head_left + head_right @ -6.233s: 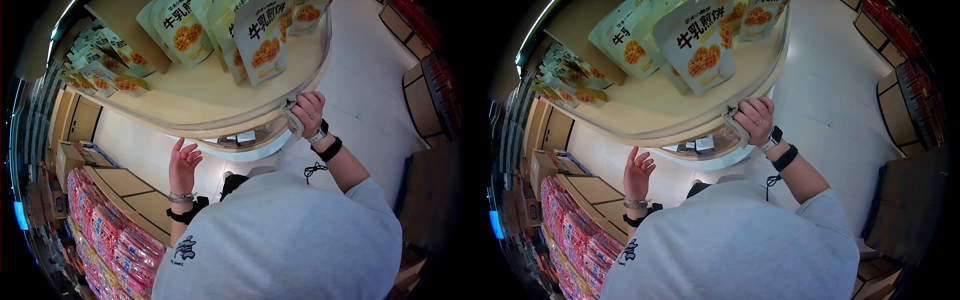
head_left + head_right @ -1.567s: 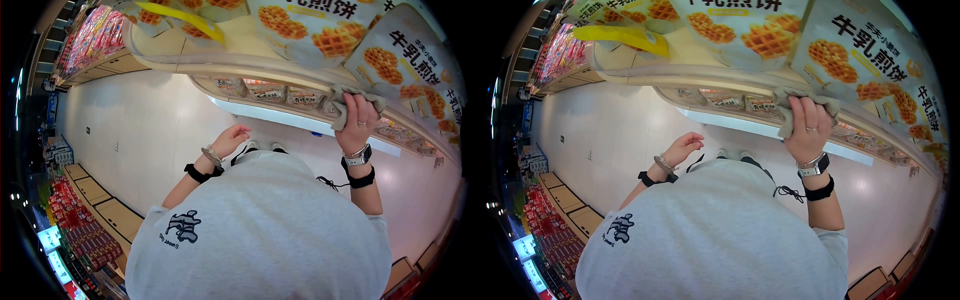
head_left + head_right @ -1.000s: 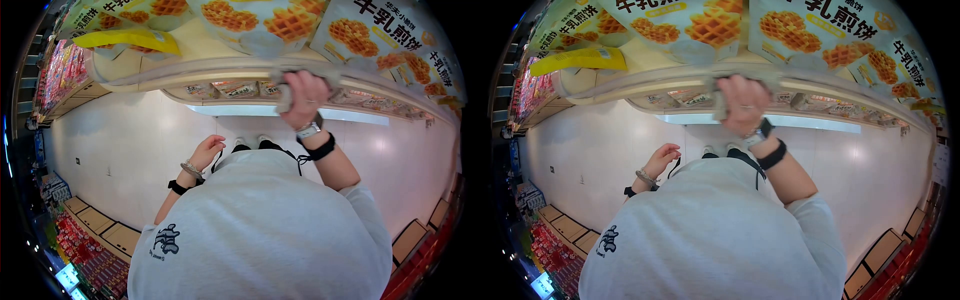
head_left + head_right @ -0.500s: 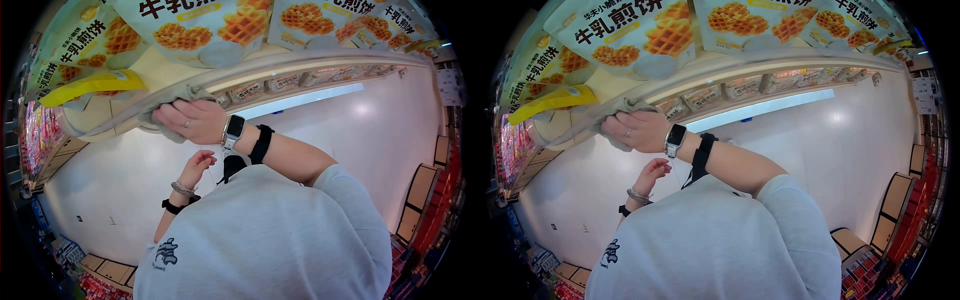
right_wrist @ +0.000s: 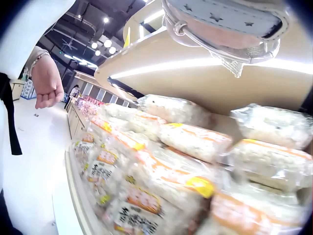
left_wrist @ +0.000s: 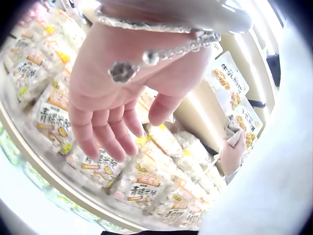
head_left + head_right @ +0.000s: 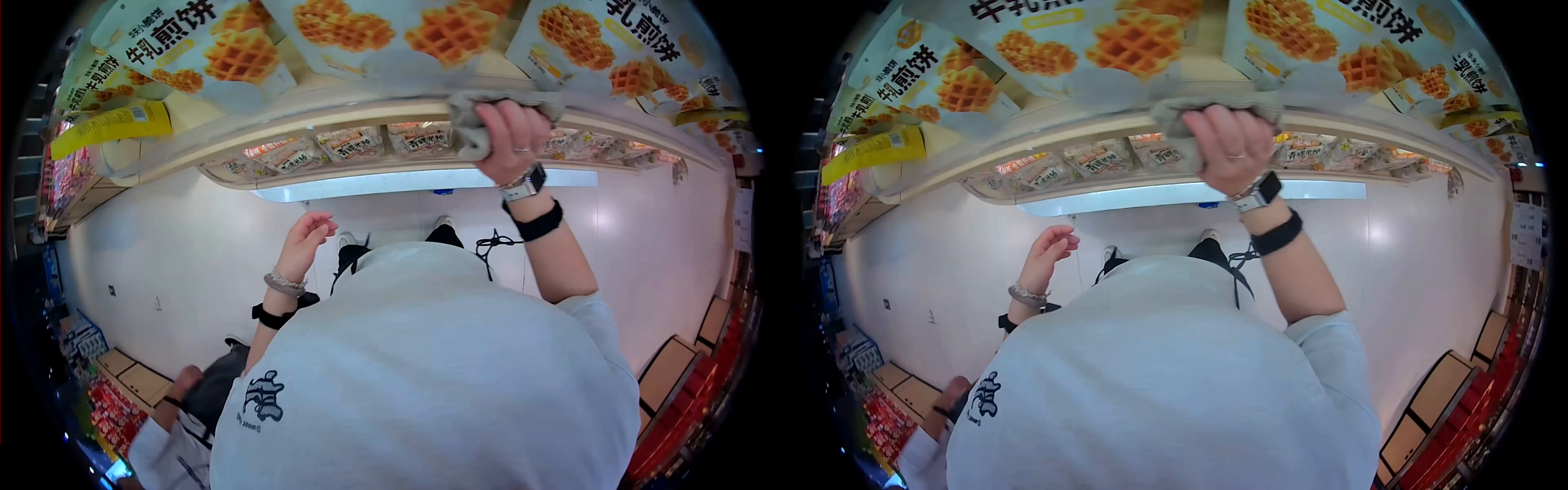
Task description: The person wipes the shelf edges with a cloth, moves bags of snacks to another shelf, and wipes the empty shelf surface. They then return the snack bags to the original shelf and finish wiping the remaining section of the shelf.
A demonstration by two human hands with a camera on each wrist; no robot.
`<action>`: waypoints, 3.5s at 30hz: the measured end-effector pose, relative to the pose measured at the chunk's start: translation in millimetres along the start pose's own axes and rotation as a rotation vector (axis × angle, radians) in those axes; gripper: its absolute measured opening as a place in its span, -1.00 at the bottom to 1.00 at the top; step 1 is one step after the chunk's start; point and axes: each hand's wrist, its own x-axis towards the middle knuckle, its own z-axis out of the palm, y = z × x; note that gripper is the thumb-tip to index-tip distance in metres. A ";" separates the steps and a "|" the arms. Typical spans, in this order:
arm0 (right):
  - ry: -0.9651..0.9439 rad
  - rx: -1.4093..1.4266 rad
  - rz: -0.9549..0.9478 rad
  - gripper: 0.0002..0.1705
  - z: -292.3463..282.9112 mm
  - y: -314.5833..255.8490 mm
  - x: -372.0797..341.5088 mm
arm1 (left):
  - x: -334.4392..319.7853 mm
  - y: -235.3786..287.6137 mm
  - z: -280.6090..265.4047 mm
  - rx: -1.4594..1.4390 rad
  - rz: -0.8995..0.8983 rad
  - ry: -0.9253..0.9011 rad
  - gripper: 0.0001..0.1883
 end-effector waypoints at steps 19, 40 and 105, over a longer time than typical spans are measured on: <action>0.126 -0.296 0.167 -0.65 -103.7 242.2 -86.2 | 31.6 114.8 104.9 -0.408 0.397 0.006 -0.52; -0.136 0.278 -0.041 -0.59 -5.6 -27.5 29.6 | 76.6 119.7 74.3 0.194 0.170 -0.098 -0.51; -0.208 0.562 -0.094 -0.46 -114.5 222.2 -46.5 | 104.5 137.8 354.0 -0.424 0.478 0.345 -0.42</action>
